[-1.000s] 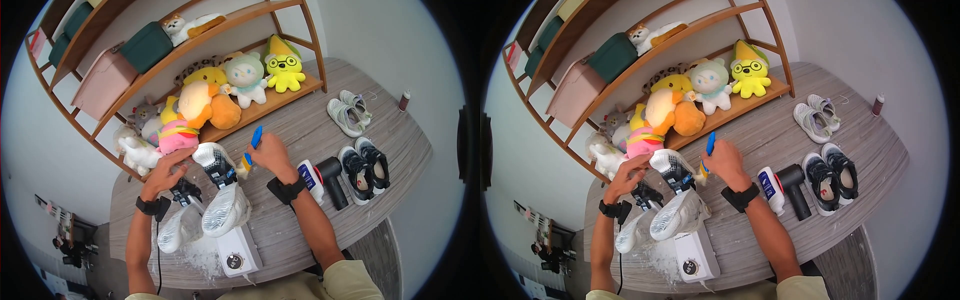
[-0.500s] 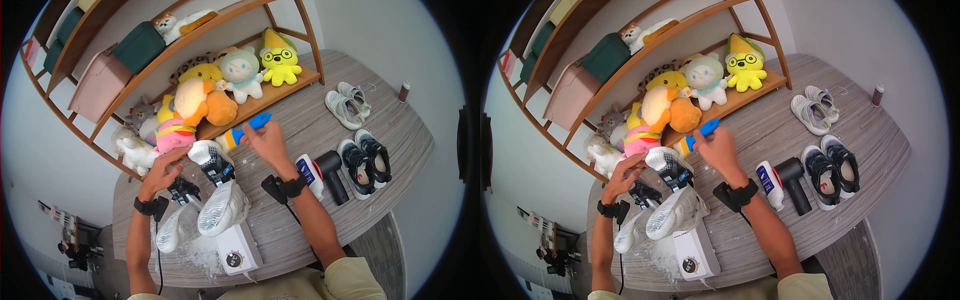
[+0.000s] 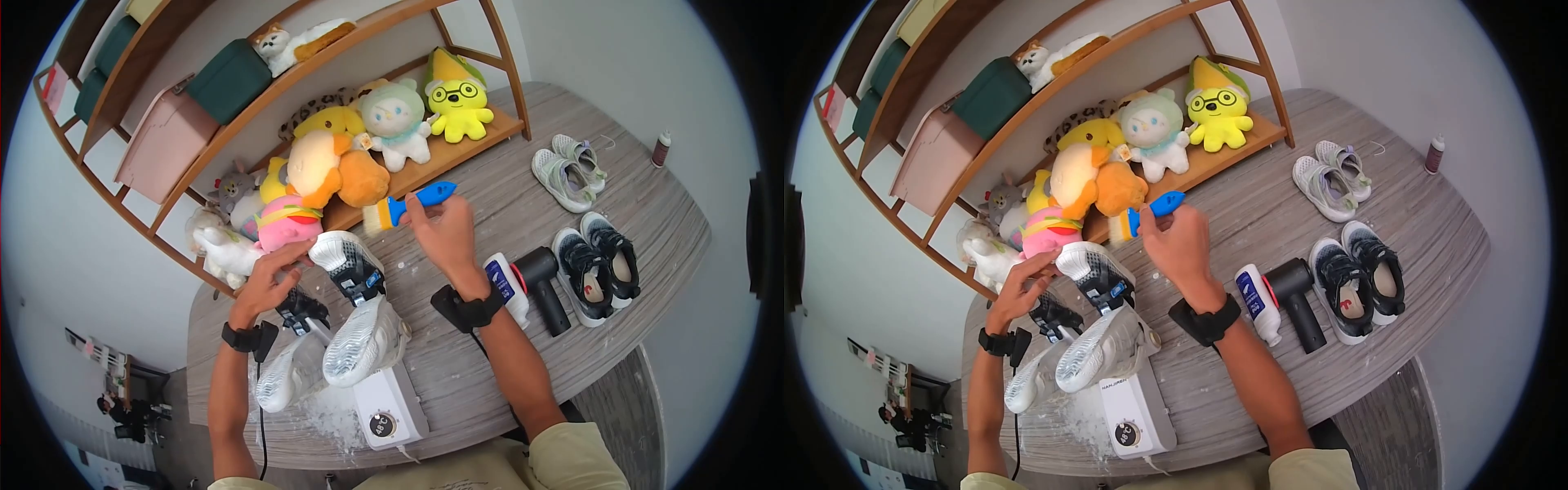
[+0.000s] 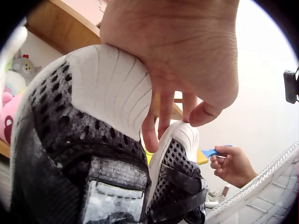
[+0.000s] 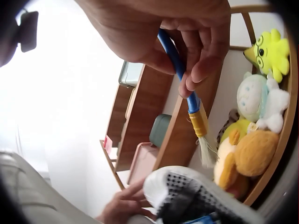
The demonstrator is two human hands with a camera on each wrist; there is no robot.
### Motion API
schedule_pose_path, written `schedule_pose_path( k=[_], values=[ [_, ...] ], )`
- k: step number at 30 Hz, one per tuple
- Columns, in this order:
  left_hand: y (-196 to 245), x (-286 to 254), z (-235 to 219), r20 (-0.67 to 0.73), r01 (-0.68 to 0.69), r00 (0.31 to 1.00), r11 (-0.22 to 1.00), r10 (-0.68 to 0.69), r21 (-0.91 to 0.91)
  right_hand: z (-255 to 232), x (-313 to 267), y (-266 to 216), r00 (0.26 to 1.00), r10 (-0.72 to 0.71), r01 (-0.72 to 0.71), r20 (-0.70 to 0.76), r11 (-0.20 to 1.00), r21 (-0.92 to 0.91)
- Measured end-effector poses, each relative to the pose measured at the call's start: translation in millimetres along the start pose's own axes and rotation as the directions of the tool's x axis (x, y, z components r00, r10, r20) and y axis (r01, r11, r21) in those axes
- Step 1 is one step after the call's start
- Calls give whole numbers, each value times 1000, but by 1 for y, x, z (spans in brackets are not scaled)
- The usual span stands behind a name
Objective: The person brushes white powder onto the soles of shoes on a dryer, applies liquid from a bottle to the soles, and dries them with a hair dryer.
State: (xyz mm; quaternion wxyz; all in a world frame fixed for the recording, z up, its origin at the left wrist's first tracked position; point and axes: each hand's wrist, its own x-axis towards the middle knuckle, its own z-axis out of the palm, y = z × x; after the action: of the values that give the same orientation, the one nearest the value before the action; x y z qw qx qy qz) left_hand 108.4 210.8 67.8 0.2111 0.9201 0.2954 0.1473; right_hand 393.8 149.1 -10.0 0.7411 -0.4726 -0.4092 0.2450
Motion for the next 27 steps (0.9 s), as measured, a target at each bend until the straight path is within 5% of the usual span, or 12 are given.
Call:
schedule_pose_path(
  k=[1, 4, 7, 11, 13, 16, 20, 22, 25, 27],
  values=[
    [2, 0, 0, 3, 7, 1000, 1000, -7, -4, -2, 0, 2, 999, -48, 47, -12, 993, -104],
    [0, 1, 1, 0, 0, 1000, 1000, 0, -6, -6, -5, -2, 977, 122, 4, 174, 809, -588],
    [1, 1, 0, -6, -4, 1000, 1000, 4, -11, -1, -9, -1, 930, 153, 54, 333, 841, -539],
    [0, 0, 2, -31, -49, 998, 998, 50, 34, 7, -10, -3, 974, 61, -30, 220, 989, -141],
    [2, 0, 1, -23, -35, 999, 999, 35, 31, 1, -9, -16, 989, 48, -71, 141, 984, 162],
    [6, 0, 1, -24, 10, 1000, 1000, -10, 13, -6, -7, -32, 987, 87, -126, 138, 943, 309],
    [12, -1, 8, -147, 59, 986, 989, -79, -134, -6, -10, -39, 953, 64, -177, 298, 913, 369],
    [8, -2, 6, -119, 54, 991, 997, -60, -55, -7, -12, -42, 898, 75, -238, 433, 911, 337],
    [5, -1, 2, -81, 31, 996, 999, -33, -21, -3, -11, -28, 906, -111, 41, 409, 983, 177],
    [3, -2, 1, -71, 24, 997, 1000, -25, -16, -3, -11, -31, 967, -140, 121, 213, 988, 99]
  ],
)
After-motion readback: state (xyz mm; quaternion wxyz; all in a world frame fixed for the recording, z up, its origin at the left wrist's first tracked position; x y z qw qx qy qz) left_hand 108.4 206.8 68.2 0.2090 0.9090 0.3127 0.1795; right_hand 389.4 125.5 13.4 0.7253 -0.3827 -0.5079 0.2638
